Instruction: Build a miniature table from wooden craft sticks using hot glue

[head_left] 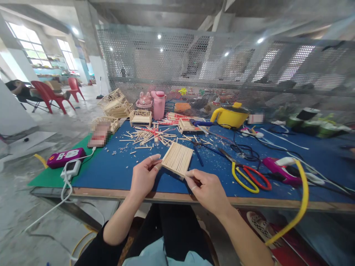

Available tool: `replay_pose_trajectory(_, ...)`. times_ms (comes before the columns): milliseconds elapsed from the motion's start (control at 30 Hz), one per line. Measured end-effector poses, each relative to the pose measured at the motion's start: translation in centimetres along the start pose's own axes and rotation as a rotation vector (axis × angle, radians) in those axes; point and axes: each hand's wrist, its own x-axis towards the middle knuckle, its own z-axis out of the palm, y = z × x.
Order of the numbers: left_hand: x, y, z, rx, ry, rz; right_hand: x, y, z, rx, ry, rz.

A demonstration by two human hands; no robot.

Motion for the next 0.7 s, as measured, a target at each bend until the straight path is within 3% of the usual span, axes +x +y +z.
replay_pose_trajectory(267,-0.1,0.53,-0.17,0.239,-0.062,0.238,-0.05,-0.54,0.02,-0.028,0.002,0.035)
replay_pose_trajectory(533,0.14,0.27,0.29,0.306,-0.01,0.216,-0.61,-0.76,0.84,0.061,0.065,0.067)
replay_pose_trajectory(700,0.1,0.3,0.31,0.264,-0.03,0.212,-0.1,-0.49,0.28,0.16,0.064,0.107)
